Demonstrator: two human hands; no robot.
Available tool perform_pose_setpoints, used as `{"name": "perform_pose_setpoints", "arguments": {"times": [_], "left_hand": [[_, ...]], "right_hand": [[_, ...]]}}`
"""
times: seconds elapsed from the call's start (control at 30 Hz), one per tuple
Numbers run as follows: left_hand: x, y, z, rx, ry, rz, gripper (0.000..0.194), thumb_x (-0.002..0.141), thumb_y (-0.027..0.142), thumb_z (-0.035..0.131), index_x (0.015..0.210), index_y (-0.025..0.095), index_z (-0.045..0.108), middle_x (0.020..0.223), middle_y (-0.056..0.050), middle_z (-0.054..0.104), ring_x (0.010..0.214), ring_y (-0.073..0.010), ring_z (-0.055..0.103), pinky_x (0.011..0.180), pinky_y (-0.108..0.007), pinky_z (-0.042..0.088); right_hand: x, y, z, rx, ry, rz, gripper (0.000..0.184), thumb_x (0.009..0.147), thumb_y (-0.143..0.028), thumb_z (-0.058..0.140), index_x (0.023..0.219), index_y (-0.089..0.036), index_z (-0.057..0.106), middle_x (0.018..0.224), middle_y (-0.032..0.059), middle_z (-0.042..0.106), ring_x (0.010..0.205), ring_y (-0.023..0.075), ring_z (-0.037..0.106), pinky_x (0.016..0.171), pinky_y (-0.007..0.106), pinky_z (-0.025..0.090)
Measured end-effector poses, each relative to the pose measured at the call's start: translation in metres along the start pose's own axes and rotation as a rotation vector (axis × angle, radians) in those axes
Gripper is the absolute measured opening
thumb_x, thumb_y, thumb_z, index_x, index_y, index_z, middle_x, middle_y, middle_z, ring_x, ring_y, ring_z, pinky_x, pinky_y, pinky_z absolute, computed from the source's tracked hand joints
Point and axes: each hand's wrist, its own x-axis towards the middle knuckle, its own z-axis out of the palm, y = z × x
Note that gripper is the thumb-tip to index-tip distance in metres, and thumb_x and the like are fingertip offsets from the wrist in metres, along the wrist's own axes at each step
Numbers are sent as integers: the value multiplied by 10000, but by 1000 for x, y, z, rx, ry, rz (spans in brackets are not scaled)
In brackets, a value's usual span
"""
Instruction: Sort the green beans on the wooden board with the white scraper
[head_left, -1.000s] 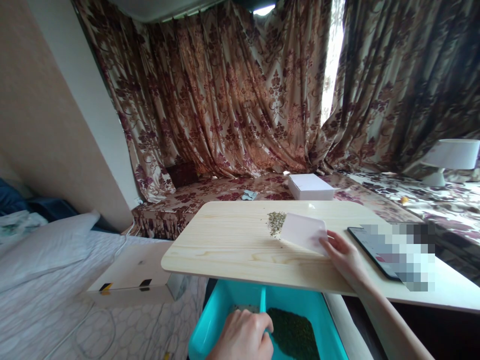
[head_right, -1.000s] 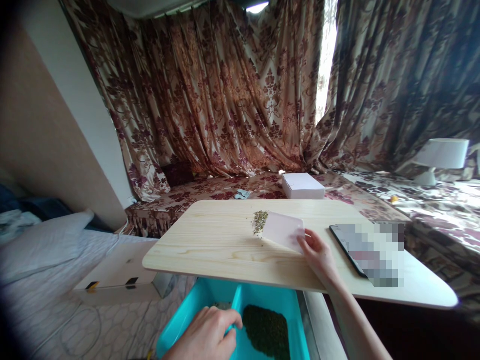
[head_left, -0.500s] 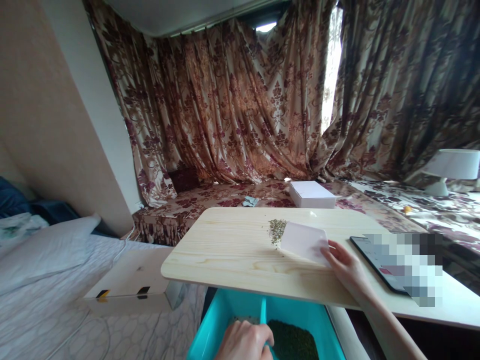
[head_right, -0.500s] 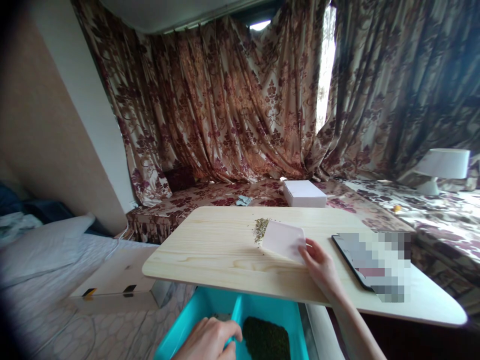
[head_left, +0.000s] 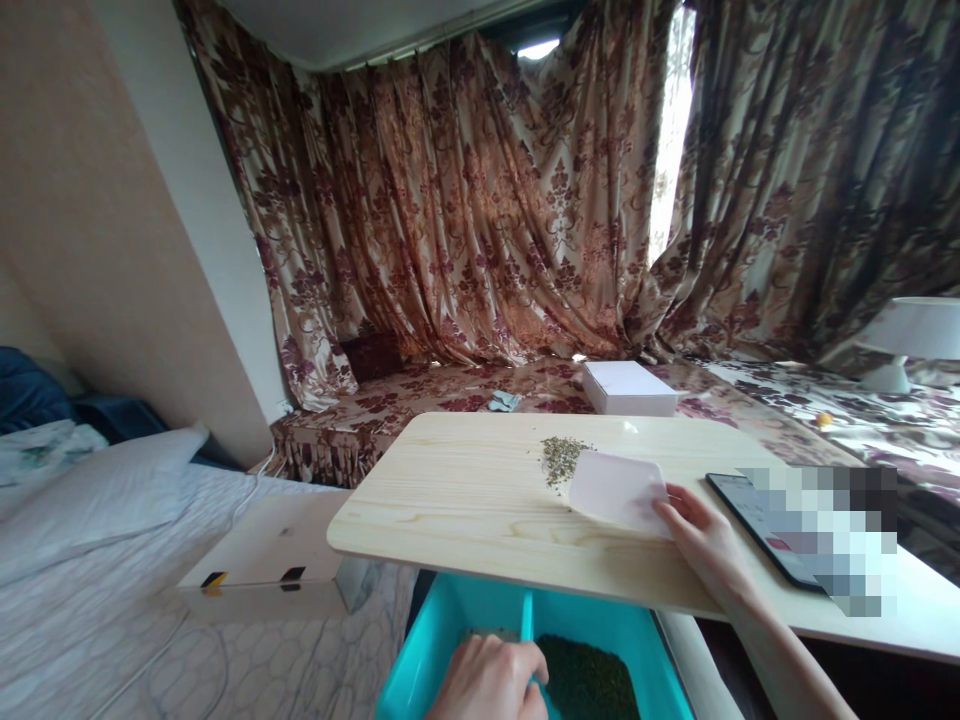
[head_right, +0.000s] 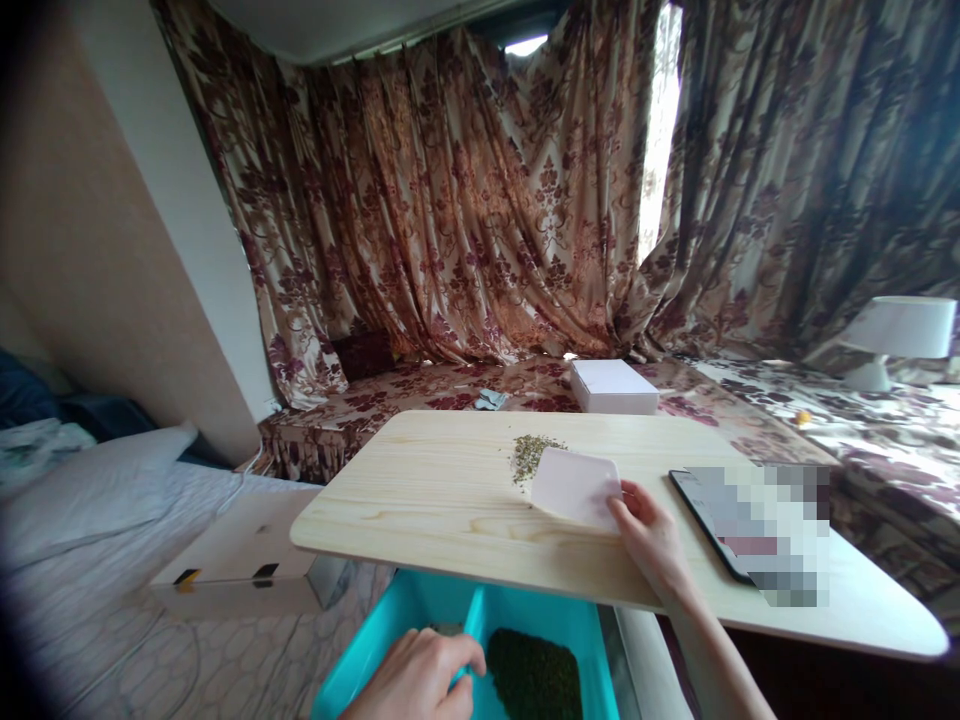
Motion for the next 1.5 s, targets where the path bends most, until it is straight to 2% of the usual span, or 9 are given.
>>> {"name": "perform_pose_setpoints", "arguments": {"times": [0.27, 0.5, 0.77, 0.93, 1.27, 1.5], "left_hand": [[-2, 2, -1, 2, 3, -10, 414, 803, 217, 402, 1115, 258, 672, 1075, -69, 675, 1057, -258, 572, 947, -360, 398], [-5, 4, 0, -19, 10, -28, 400, 811, 213, 408, 1106, 273, 671, 1078, -59, 671, 1063, -247, 566, 948, -352, 398], [-8, 5, -2, -6, 11, -32, 409, 822, 205, 390, 1120, 269, 661, 1083, -57, 664, 1069, -244, 554, 955, -348, 387], [-10, 6, -2, -24, 26, -50, 402, 826, 212, 389, 1118, 268, 659, 1090, -56, 657, 1076, -240, 544, 961, -337, 381], [-11, 9, -5, -18, 21, -44, 406, 831, 210, 378, 1117, 258, 661, 1080, -65, 661, 1069, -246, 550, 950, -348, 388], [-12, 7, -5, -39, 21, -59, 401, 848, 217, 369, 1133, 258, 649, 1105, -55, 651, 1079, -232, 541, 953, -330, 383]], "right_hand": [[0, 3, 3, 25, -125, -3, 298, 581, -406, 706, 812, -225, 658, 707, 49, 760, 702, 255, 717, 690, 335, 570], [5, 11, 1, -6, -88, -31, 337, 603, -464, 718, 839, -232, 648, 761, 61, 777, 750, 268, 732, 711, 350, 575], [3, 10, 6, -9, -184, -75, 542, 631, -650, 686, 944, -210, 628, 892, 105, 776, 863, 289, 723, 776, 388, 570], [4, 9, 7, -23, -186, -74, 608, 603, -696, 681, 959, -205, 638, 887, 108, 774, 827, 290, 725, 760, 397, 573], [0, 0, 6, 0, -175, -53, 450, 626, -570, 705, 882, -203, 657, 807, 85, 773, 772, 264, 719, 740, 361, 566], [-2, -5, 3, -4, -30, 4, 244, 611, -390, 686, 790, -224, 667, 739, 43, 761, 738, 250, 711, 678, 328, 562]]}}
